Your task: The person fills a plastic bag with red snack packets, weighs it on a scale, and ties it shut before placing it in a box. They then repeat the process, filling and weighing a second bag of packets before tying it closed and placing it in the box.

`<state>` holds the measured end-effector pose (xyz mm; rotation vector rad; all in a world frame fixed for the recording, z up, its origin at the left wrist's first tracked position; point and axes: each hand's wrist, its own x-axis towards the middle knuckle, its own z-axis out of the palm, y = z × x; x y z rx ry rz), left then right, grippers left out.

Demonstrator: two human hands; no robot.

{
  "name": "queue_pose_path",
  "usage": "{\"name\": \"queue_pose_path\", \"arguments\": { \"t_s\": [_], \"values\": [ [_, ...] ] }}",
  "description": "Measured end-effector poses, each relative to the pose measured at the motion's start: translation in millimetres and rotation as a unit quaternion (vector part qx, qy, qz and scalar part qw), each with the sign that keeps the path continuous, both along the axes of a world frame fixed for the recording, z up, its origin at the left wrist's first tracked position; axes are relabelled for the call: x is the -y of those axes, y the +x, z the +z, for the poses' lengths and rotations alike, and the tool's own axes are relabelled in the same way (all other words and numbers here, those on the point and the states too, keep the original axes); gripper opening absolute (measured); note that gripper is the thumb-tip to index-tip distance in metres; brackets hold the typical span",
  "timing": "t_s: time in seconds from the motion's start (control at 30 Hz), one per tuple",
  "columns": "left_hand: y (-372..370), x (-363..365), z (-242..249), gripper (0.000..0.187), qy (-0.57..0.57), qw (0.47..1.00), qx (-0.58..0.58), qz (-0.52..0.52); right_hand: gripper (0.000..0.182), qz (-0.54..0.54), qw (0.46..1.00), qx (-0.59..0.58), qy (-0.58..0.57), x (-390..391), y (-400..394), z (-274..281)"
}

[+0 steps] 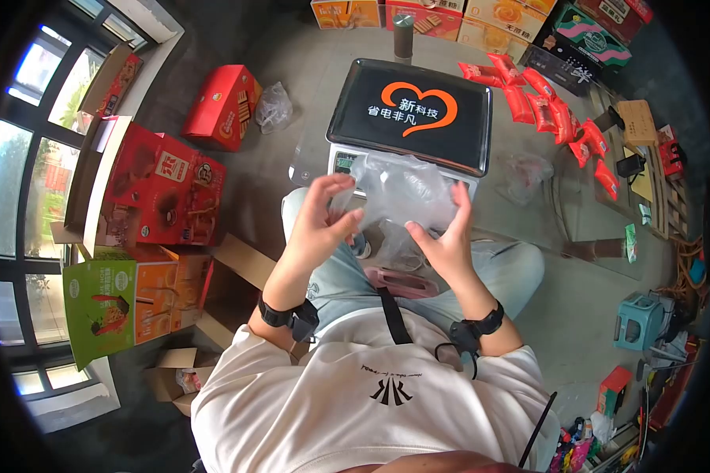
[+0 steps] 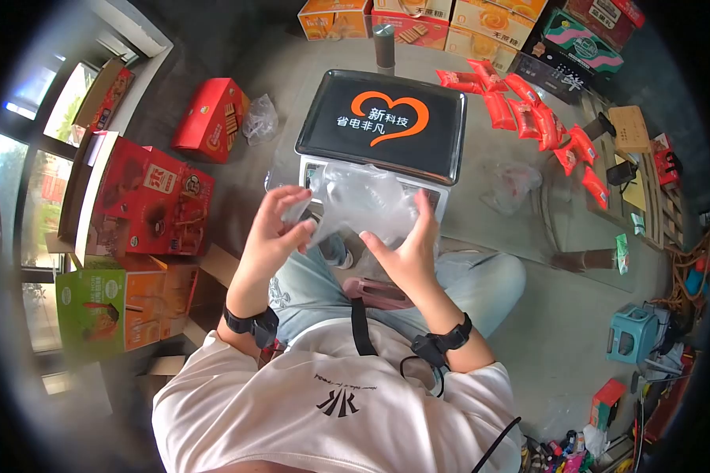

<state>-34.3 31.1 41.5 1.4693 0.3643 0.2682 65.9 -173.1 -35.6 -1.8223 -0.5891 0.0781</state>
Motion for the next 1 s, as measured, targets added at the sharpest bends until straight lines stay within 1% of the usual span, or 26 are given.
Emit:
{"name": "queue_pose_path", "arguments": {
  "t_s": [0.03, 0.07, 0.1, 0.17, 0.2, 0.23, 0.27, 0.3, 0.33, 0.37, 0.43, 0.5, 0.53, 0.57, 0.6, 0.63, 0.67, 0.7, 0.73, 0.77, 0.8, 0.83, 0.9, 0.93, 0.97, 1.0],
  "values": [
    [-2.4, 2.8, -0.6, 0.051, 0.016, 1.000, -0.024, -0.011, 0.101, -0.063, 0.989, 0.122, -0.060, -0.4, 0.2, 7.9],
    [-5.0, 5.6, -1.8, 0.053, 0.032, 0.998, -0.048, -0.022, 0.099, -0.095, 0.965, 0.232, -0.075, -0.7, 1.3, 15.2],
    [-7.9, 7.4, -2.6, 0.053, 0.028, 0.998, -0.049, -0.022, 0.099, -0.094, 0.965, 0.232, -0.078, 0.5, -0.1, 20.7],
    [-13.6, 8.9, -4.0, 0.061, 0.050, 0.990, -0.106, -0.078, 0.081, -0.077, 0.943, 0.293, -0.141, 3.7, -3.2, 27.1],
    [-15.9, 7.6, -7.8, 0.065, 0.062, 0.984, -0.130, -0.103, 0.081, -0.075, 0.942, 0.293, -0.144, 4.8, -2.8, 25.5],
    [-16.3, 8.9, -8.6, 0.065, 0.059, 0.984, -0.130, -0.103, 0.065, -0.054, 0.944, 0.277, -0.171, 4.8, -2.1, 21.6],
    [-15.5, 9.4, -8.4, 0.063, 0.067, 0.970, -0.189, -0.139, 0.049, -0.033, 0.944, 0.262, -0.196, 4.2, -1.3, 16.9],
    [-14.2, 8.5, -7.3, 0.062, 0.076, 0.950, -0.246, -0.175, 0.049, -0.033, 0.944, 0.263, -0.195, 4.3, -0.5, 9.7],
    [-12.7, 6.5, -3.3, 0.058, 0.124, 0.926, -0.275, -0.225, 0.039, -0.036, 0.945, 0.252, -0.207, 5.0, 0.8, -0.4],
    [-13.3, 3.1, -12.5, 0.058, 0.127, 0.927, -0.275, -0.223, 0.031, -0.039, 0.945, 0.241, -0.218, 5.8, 2.7, -9.6],
    [-15.0, -3.0, -37.3, 0.051, 0.170, 0.934, -0.158, -0.272, 0.029, -0.037, 0.941, 0.230, -0.245, 9.5, 8.4, -16.2],
    [-10.6, -9.8, -35.2, 0.048, 0.168, 0.935, -0.141, -0.278, 0.031, 0.010, 0.950, 0.180, -0.254, 12.2, 13.9, -12.9],
    [-8.0, -10.4, -31.3, 0.044, 0.166, 0.935, -0.126, -0.286, 0.037, 0.056, 0.950, 0.183, -0.247, 14.3, 16.7, -3.6],
    [-7.2, -6.8, -25.8, 0.044, 0.163, 0.936, -0.126, -0.287, 0.037, 0.056, 0.949, 0.183, -0.249, 15.5, 14.9, 1.2],
    [-5.3, -1.8, -17.5, 0.041, 0.117, 0.944, -0.089, -0.294, 0.041, 0.129, 0.974, 0.090, -0.165, 14.0, 12.1, 5.2],
    [-3.2, 2.9, -9.6, 0.037, 0.072, 0.950, -0.052, -0.299, 0.045, 0.199, 0.977, -0.004, -0.077, 11.3, 9.6, 7.5],
    [-1.9, 7.7, -1.9, 0.037, 0.072, 0.950, -0.051, -0.299, 0.045, 0.230, 0.972, -0.054, -0.005, 9.5, 3.3, -0.1],
    [-1.0, 12.8, 5.2, 0.035, 0.103, 0.942, -0.059, -0.313, 0.045, 0.230, 0.972, -0.053, -0.006, 10.3, 4.0, 2.7],
    [0.0, 16.4, 8.3, 0.033, 0.134, 0.934, -0.067, -0.325, 0.042, 0.275, 0.954, -0.099, -0.070, 11.3, 5.0, 7.0],
    [1.8, 18.5, 5.1, 0.033, 0.134, 0.934, -0.066, -0.324, 0.039, 0.318, 0.928, -0.144, -0.133, 12.2, 6.2, 9.2],
    [3.4, 19.9, -1.6, 0.031, 0.163, 0.940, -0.054, -0.297, 0.029, 0.298, 0.939, -0.140, -0.102, 13.7, 8.1, 9.1],
    [4.2, 20.4, -8.2, 0.029, 0.191, 0.943, -0.043, -0.268, 0.029, 0.298, 0.939, -0.139, -0.103, 17.3, 12.4, 8.0],
    [5.1, 14.2, -19.0, 0.026, 0.183, 0.951, -0.054, -0.241, 0.026, 0.250, 0.948, -0.082, -0.178, 26.2, 25.4, 6.5],
    [6.2, 8.8, -21.6, 0.023, 0.177, 0.958, -0.065, -0.216, 0.029, 0.233, 0.960, -0.037, -0.149, 29.0, 30.2, 13.5],
    [9.1, -1.4, -21.4, 0.023, 0.175, 0.958, -0.062, -0.217, 0.029, 0.230, 0.960, -0.036, -0.152, 31.6, 37.5, 21.2],
    [13.8, -16.7, -20.5, 0.023, 0.170, 0.969, -0.054, -0.169, 0.029, 0.199, 0.963, -0.014, -0.183, 33.7, 45.8, 29.1]
  ]
}}
